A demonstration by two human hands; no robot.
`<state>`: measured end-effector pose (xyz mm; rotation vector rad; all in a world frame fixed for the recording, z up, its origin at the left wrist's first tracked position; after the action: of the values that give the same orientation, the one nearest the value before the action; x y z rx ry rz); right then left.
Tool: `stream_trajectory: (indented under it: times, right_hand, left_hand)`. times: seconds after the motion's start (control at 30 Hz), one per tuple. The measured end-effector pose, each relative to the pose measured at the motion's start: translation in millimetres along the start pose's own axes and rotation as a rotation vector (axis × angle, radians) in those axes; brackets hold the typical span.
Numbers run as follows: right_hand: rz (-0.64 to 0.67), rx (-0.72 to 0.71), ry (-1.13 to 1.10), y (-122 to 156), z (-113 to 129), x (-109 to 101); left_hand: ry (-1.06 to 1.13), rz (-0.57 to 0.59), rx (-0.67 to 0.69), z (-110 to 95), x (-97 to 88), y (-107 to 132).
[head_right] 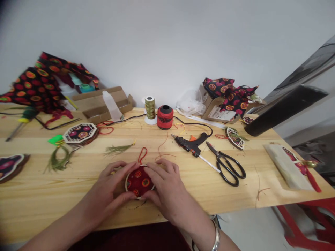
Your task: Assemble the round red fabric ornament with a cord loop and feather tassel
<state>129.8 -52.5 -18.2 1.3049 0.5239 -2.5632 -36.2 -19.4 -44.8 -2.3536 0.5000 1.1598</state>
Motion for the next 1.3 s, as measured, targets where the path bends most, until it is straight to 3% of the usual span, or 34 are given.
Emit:
stream_trajectory:
  times: [0.83,1.3]
  right_hand:
    - [0.042,0.076,-0.083,1.7,5.3,-4.3]
    - [-0.018,0.107,-0.083,7.6,-1.9,-8.7]
  left_hand:
    - [0.037,0.003,-0.001,-1.3,-0.9,2.0]
    - [0.080,-0.003,-0.009,-3.7,-6.9,0.4]
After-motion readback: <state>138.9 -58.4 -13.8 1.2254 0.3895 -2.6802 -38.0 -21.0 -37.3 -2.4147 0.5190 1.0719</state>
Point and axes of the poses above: each hand's wrist, its own y-axis away from the middle knuckle, its own x-axis out of the palm, z = x × y, the point moved 5 cm from there along -y, towards the middle knuckle, and after that the axes turned 2 degrees about -z, right-handed, at the moved point
